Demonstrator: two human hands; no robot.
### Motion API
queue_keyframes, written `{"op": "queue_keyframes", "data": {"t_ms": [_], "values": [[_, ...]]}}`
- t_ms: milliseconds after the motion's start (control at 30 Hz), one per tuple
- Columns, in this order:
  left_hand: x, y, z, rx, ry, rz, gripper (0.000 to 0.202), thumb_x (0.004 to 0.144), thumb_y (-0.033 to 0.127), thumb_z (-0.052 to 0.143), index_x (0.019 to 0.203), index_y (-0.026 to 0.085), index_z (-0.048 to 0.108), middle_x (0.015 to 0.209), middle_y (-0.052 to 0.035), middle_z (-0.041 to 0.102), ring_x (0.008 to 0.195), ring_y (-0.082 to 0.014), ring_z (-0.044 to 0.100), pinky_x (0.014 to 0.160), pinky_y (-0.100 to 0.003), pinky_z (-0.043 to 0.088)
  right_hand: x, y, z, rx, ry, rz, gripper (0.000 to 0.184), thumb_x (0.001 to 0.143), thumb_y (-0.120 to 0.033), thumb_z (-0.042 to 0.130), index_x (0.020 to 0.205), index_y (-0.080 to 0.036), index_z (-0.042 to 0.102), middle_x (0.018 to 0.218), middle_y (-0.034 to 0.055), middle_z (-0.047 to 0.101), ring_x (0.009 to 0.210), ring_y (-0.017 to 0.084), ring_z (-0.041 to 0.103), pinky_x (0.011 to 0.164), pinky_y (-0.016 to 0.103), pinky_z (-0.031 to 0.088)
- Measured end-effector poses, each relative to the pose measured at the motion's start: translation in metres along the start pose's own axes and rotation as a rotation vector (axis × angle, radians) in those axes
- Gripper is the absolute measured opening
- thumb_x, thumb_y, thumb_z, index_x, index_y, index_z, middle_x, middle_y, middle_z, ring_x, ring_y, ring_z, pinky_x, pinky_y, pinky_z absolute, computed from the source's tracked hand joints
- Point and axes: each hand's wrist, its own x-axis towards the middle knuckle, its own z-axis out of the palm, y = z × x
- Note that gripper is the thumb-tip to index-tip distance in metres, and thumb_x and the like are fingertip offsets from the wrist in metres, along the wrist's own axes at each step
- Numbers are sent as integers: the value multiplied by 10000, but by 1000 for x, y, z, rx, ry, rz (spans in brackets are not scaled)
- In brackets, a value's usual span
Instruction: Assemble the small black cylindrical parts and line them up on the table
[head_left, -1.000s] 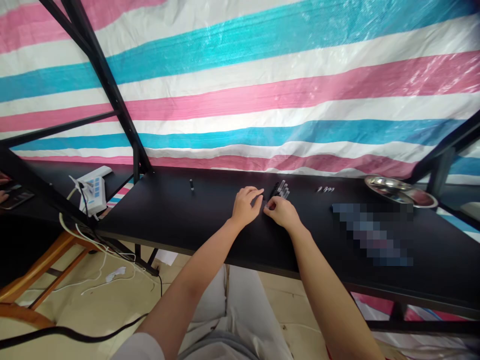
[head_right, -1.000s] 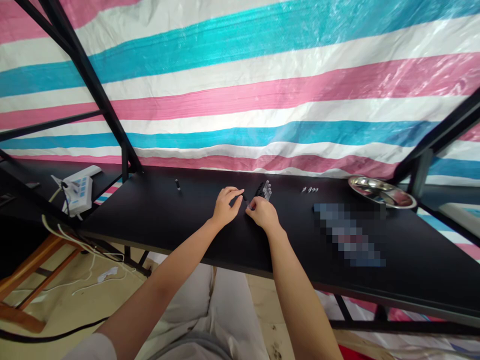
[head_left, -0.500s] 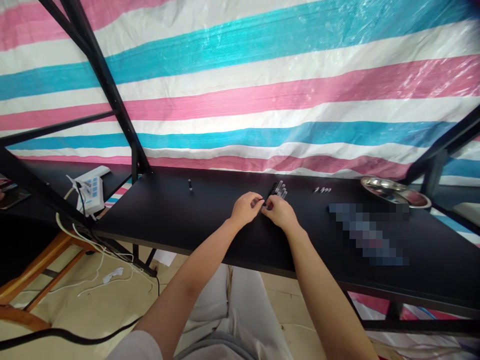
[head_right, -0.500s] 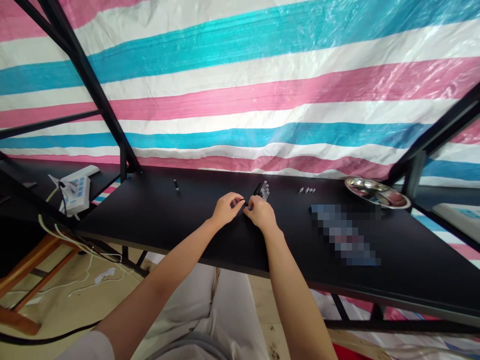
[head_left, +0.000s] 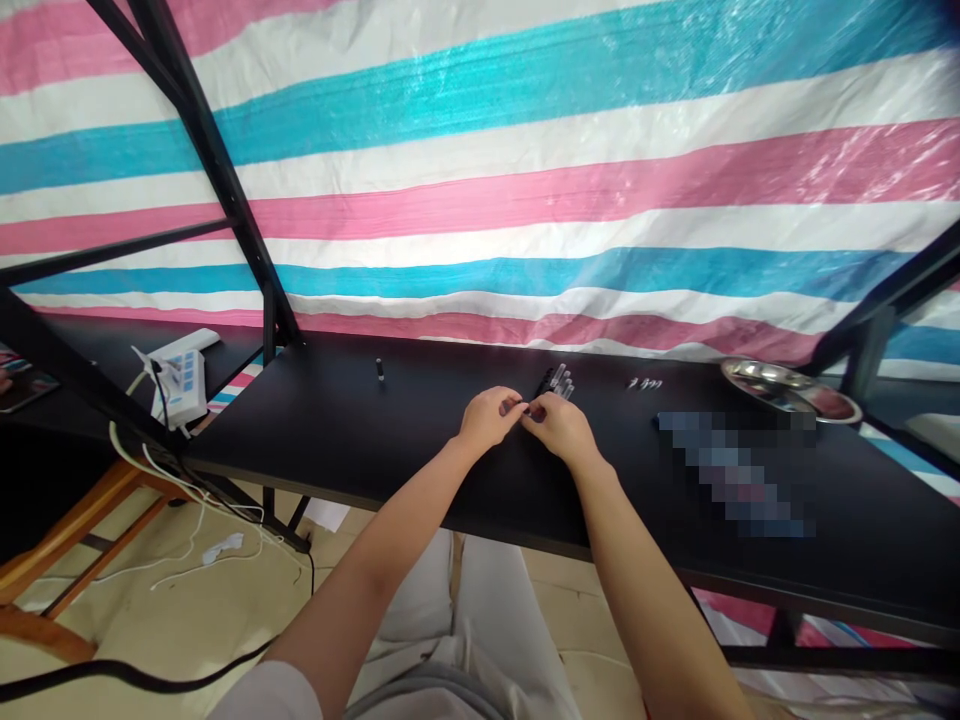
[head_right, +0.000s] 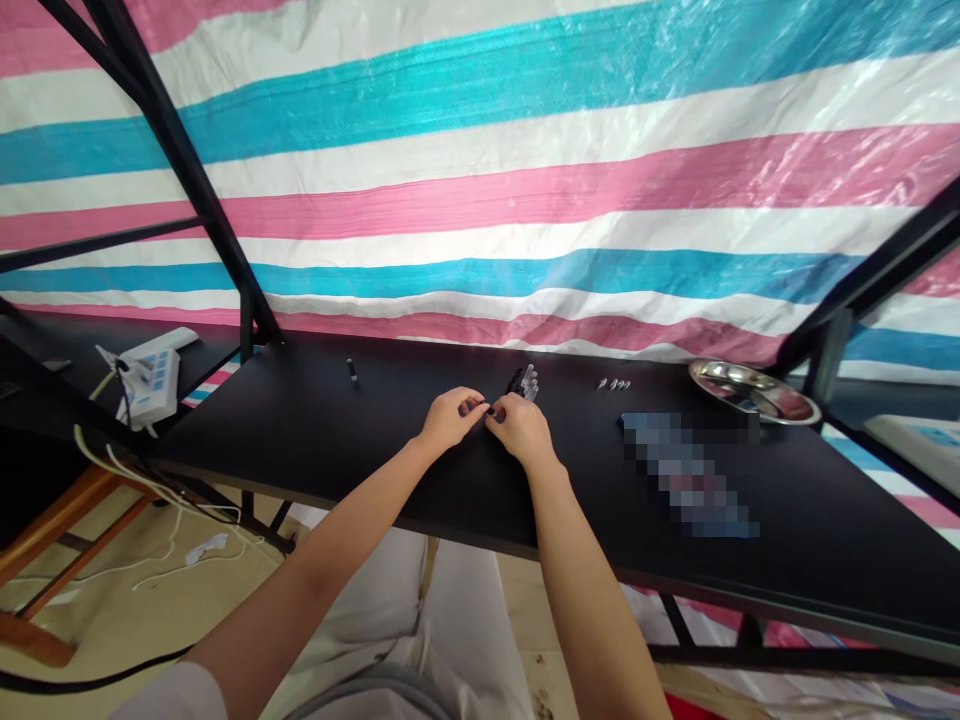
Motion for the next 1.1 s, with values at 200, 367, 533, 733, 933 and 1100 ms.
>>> {"op": "queue_keyframes", "data": {"t_ms": [200,367,533,733,933,1100], "values": [[1,1,-4,4,-43,-39,167,777,297,587,872,172,643,792,-16,655,627,-108,534,658,-239,456,0,-1,0,-5,-17,-27,127,712,-285,515,623,-197,491,671,20,531,582,132,478,547,249,348],[4,1,-7,-29,-65,-57,151,758,276,595,853,176,657,765,-13,663,596,-106,530,627,-240,449,0,-4,2,29,-40,1,125,708,-291,529,635,-198,489,694,24,535,593,133,479,553,252,352],[4,1,-24,-98,-136,-80,164,728,312,631,819,182,676,712,-9,658,577,-105,518,596,-236,430,0,-14,6,68,-65,20,70,714,-266,523,689,-200,521,718,24,542,619,140,490,581,256,368],[-4,-17,-75,-287,-75,-128,175,675,349,686,693,174,690,588,-9,621,505,-91,482,516,-211,365,10,-47,27,156,-169,-74,118,764,-275,517,673,-200,506,721,26,538,644,144,497,601,262,368],[-9,-60,-142,-766,766,-431,325,767,404,560,588,136,607,469,9,492,395,-61,400,435,-196,281,49,-92,74,273,-231,-39,124,715,-274,572,641,-195,511,718,20,555,645,137,503,634,264,386],[-17,-75,-165,-1261,1044,-780,342,805,382,400,580,148,504,447,41,393,354,-59,330,430,-205,264,91,-133,117,289,-303,77,81,685,-211,562,617,-195,522,691,17,594,657,149,532,623,262,375]]}}
